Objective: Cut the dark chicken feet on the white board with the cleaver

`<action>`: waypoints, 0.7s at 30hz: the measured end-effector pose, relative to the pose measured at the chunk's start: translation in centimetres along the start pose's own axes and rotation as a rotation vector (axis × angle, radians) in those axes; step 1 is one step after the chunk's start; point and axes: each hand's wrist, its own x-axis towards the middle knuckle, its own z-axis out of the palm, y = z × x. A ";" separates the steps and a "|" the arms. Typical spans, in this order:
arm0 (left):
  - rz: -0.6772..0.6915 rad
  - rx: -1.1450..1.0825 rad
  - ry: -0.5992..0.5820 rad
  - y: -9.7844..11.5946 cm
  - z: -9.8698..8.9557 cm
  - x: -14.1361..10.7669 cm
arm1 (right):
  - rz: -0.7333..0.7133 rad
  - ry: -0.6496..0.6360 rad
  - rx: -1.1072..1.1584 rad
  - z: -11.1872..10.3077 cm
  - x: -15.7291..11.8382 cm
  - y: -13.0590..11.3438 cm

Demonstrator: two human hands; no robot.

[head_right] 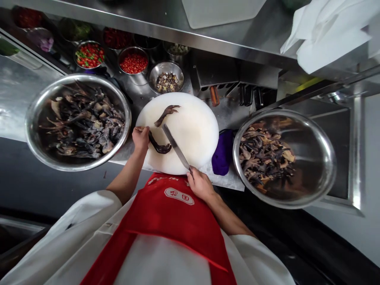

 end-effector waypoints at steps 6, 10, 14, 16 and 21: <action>0.166 0.197 0.134 0.4 0.9 -0.7 | 0.031 -0.087 -0.078 -1.1 -0.5 -0.5; 0.134 0.245 0.118 0.9 1.5 -1.0 | -0.057 0.055 -0.055 -1.3 -1.0 -1.5; 0.087 0.291 0.132 1.2 2.0 -0.7 | -0.006 -0.087 -0.200 -1.0 -0.8 -1.4; 0.083 0.309 0.127 1.2 2.2 -0.6 | 0.032 -0.168 -0.260 -1.5 -0.9 -1.4; 0.092 0.362 0.118 1.2 2.4 -0.3 | -0.026 -0.009 -0.188 -3.5 -2.0 -2.2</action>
